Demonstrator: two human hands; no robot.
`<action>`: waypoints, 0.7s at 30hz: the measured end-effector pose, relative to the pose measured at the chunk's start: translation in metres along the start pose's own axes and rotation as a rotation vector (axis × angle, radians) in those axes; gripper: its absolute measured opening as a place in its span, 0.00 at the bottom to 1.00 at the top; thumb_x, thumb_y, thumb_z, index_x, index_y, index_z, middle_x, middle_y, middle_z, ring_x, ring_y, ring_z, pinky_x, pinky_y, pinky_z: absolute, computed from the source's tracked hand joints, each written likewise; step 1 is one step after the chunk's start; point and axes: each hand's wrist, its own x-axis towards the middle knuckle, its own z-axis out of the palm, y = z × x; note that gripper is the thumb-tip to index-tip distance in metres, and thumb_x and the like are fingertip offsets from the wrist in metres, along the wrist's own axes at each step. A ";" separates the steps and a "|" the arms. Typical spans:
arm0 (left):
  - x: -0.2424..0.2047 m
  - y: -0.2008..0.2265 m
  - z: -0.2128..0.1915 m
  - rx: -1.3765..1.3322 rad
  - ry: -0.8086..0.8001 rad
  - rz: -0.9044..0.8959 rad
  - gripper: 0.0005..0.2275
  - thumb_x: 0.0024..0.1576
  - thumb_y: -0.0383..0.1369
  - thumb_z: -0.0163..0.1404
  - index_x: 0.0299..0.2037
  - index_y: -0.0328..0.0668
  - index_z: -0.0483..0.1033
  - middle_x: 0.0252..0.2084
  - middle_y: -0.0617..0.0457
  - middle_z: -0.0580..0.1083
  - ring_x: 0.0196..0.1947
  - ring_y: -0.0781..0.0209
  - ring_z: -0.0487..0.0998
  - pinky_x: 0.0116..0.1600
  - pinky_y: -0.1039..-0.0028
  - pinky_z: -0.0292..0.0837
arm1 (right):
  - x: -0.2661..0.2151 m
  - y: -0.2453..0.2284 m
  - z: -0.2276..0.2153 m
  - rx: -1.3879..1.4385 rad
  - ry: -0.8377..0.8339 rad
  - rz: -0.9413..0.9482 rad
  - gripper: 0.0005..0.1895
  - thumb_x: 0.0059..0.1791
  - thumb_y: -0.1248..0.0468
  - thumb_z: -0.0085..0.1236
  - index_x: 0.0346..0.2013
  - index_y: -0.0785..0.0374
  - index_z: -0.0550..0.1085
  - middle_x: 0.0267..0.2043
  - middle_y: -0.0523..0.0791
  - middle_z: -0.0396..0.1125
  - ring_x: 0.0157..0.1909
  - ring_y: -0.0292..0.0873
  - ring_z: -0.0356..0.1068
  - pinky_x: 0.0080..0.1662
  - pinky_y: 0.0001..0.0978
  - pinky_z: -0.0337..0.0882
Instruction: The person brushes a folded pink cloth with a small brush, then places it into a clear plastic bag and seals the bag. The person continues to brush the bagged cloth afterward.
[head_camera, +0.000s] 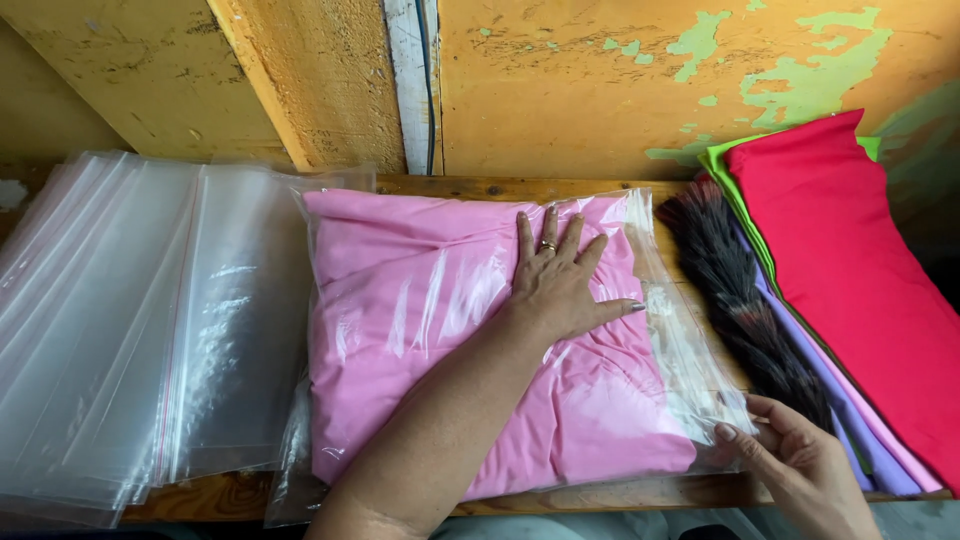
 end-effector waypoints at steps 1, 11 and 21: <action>0.000 0.000 0.000 0.007 0.016 -0.001 0.44 0.41 0.69 0.22 0.68 0.58 0.40 0.71 0.48 0.36 0.70 0.41 0.27 0.64 0.41 0.12 | -0.002 0.007 -0.002 -0.119 0.065 -0.065 0.23 0.43 0.73 0.53 0.54 0.72 0.70 0.23 0.62 0.74 0.29 0.50 0.71 0.38 0.34 0.68; -0.001 0.002 0.002 0.028 0.040 0.017 0.44 0.41 0.69 0.20 0.67 0.57 0.42 0.71 0.46 0.36 0.70 0.39 0.29 0.64 0.40 0.14 | -0.020 -0.005 0.007 -0.729 0.491 -0.497 0.20 0.42 0.61 0.61 0.47 0.64 0.75 0.30 0.44 0.68 0.28 0.39 0.60 0.37 0.27 0.64; -0.006 0.003 -0.003 -0.013 0.004 0.019 0.44 0.41 0.68 0.15 0.68 0.54 0.41 0.71 0.46 0.36 0.70 0.40 0.27 0.63 0.40 0.12 | 0.040 0.029 -0.023 -1.737 0.798 -0.601 0.21 0.46 0.49 0.49 0.52 0.48 0.72 0.37 0.39 0.67 0.37 0.42 0.72 0.39 0.32 0.72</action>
